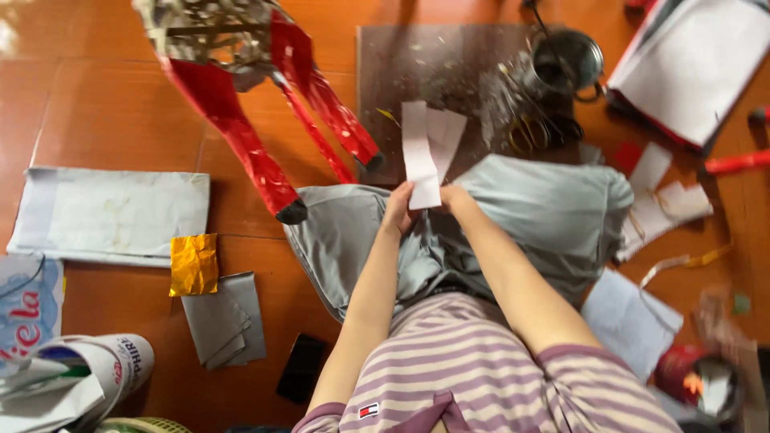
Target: Assembling a bamboo frame and decorating it with strips of colored paper and glue to create a decorative animal figure.
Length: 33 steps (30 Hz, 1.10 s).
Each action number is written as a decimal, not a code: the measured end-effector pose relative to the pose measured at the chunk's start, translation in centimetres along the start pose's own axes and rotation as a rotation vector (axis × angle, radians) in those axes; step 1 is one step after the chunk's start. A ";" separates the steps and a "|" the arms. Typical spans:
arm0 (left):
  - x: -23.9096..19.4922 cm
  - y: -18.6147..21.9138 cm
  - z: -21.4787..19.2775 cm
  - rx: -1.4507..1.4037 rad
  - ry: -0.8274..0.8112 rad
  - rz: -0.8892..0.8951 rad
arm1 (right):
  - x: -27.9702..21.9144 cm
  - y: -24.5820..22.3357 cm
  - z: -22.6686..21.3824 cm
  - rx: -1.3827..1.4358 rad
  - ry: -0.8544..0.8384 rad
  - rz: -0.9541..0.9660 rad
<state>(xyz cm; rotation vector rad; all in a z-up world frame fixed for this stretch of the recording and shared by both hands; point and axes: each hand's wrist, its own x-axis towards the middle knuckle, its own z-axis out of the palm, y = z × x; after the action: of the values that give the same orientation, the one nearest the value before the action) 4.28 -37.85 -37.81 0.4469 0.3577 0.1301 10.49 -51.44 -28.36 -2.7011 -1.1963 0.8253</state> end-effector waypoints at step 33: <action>-1.4 1.2 4.3 -0.096 0.049 0.041 | -2.2 0.8 -2.2 1.431 0.264 -0.208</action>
<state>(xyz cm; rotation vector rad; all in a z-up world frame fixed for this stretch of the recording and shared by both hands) 4.47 -38.80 -33.24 0.3563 0.3893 0.1975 10.89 -53.27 -25.73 -1.4045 -0.4334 0.7751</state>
